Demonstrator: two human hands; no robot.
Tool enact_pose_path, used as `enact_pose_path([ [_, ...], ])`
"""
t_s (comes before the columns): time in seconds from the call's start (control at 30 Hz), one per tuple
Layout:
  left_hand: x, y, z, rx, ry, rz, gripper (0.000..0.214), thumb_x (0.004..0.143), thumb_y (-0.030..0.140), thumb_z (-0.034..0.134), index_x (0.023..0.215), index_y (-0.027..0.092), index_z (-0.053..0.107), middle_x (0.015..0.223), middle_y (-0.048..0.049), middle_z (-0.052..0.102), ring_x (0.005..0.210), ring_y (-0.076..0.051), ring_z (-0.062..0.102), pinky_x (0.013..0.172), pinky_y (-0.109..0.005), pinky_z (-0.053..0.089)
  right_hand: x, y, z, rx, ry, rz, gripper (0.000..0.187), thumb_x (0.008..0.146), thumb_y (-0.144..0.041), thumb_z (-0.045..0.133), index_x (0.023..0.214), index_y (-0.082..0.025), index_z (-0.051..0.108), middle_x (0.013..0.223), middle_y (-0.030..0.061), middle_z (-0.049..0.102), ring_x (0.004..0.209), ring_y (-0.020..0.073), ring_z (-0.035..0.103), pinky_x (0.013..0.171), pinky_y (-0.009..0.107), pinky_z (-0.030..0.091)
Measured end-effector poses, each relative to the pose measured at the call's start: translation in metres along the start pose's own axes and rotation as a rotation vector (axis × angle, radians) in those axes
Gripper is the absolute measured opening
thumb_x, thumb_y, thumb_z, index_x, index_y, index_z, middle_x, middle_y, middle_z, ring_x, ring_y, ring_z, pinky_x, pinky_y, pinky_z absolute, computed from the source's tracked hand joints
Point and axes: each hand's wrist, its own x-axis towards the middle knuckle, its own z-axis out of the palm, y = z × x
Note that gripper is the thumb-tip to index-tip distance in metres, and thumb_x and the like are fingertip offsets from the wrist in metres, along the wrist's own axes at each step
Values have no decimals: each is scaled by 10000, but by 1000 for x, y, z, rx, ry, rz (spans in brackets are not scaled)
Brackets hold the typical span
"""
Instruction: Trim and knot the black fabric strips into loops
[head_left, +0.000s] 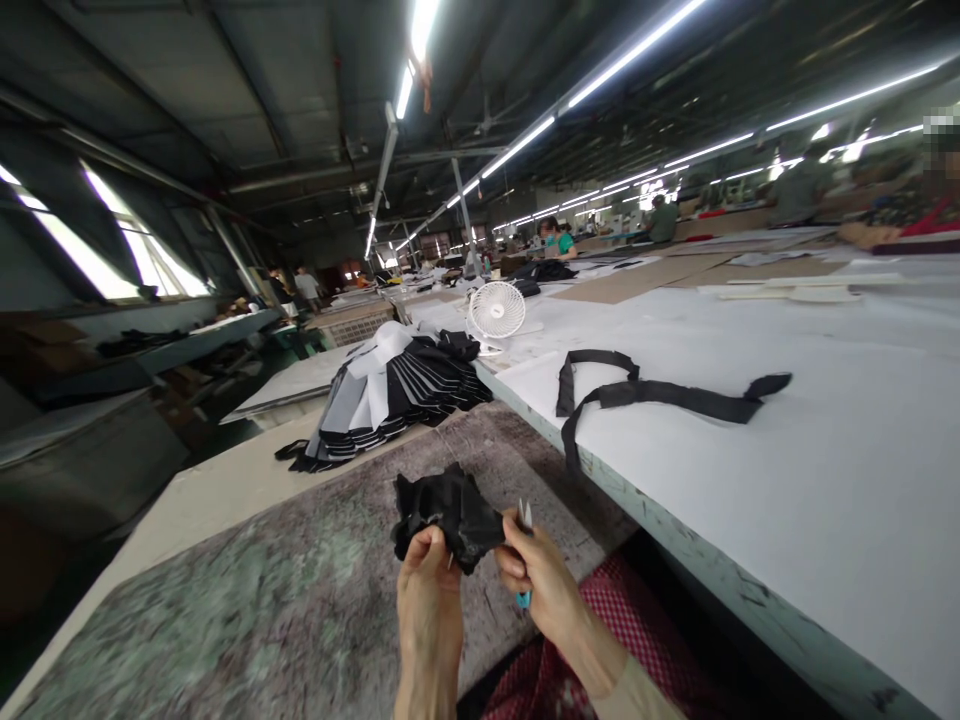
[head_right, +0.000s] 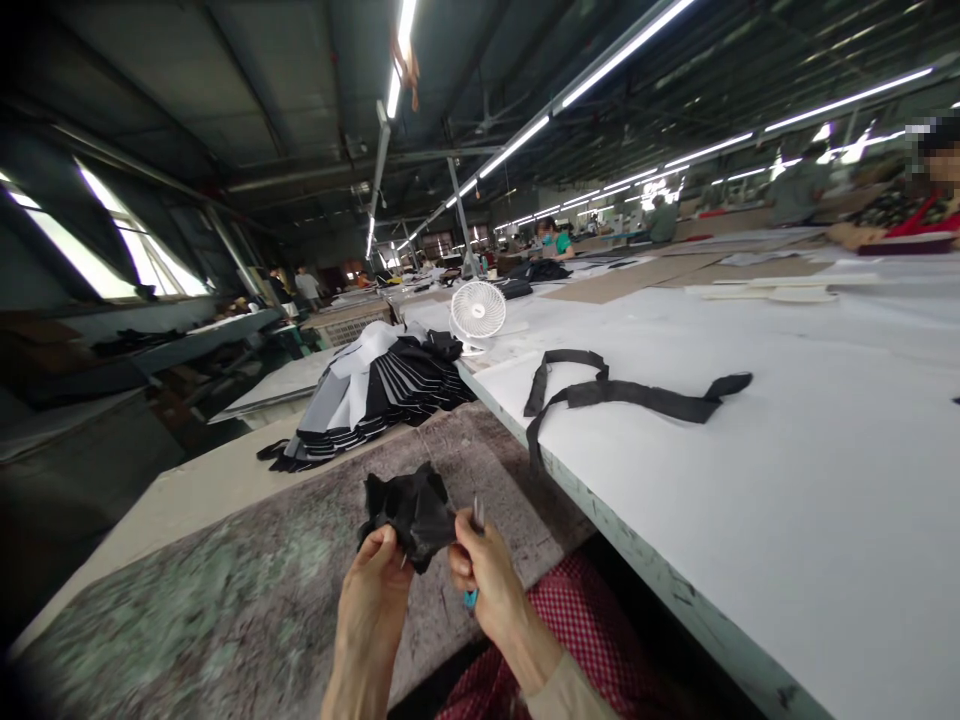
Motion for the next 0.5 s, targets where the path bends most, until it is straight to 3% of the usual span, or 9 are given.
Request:
enact_pose_path([
  [0.07, 3, -4, 1, -5, 61, 52, 364, 475, 348, 820, 681, 168, 581, 667, 36, 569, 621, -87, 508, 588, -201, 394, 2, 3, -1, -94, 55, -23, 560, 574, -594, 737, 803, -195, 419, 563, -105, 334, 395, 7, 259, 361, 134, 101],
  [0.17, 3, -12, 4, 95, 129, 216, 361, 564, 434, 773, 722, 179, 573, 648, 49, 528, 591, -76, 452, 550, -184, 349, 2, 5, -2, -369, 13, -90, 586, 651, -722, 580, 878, -190, 480, 527, -84, 381, 372, 37, 287, 346, 168, 145],
  [0.23, -1, -17, 6, 189, 90, 276, 347, 629, 463, 735, 753, 183, 573, 675, 41, 529, 619, -86, 460, 572, -189, 362, -2, 3, 0, -534, -51, -203, 568, 647, -667, 628, 927, -184, 522, 589, -40, 490, 424, 73, 387, 376, 201, 262],
  [0.33, -11, -21, 11, 255, 10, 274, 358, 668, 492, 703, 786, 184, 563, 720, 21, 551, 670, -111, 500, 618, -212, 407, -9, 0, 5, -726, -70, -361, 357, 714, -471, 666, 904, -177, 599, 773, 35, 619, 644, 152, 539, 573, 267, 421],
  [0.4, -16, -22, 14, 296, -20, 263, 370, 686, 513, 682, 797, 180, 565, 736, 8, 564, 690, -123, 518, 641, -224, 427, -11, -2, 6, -796, -57, -388, 258, 788, -412, 596, 874, -171, 630, 797, 47, 638, 722, 181, 561, 659, 297, 436],
  [0.5, -20, -22, 14, 420, -127, 197, 369, 729, 523, 637, 809, 167, 590, 760, -18, 589, 738, -149, 545, 674, -239, 441, -8, -3, 4, -798, -76, -388, 304, 851, -441, 496, 813, -168, 623, 741, 42, 614, 681, 174, 544, 636, 296, 430],
])
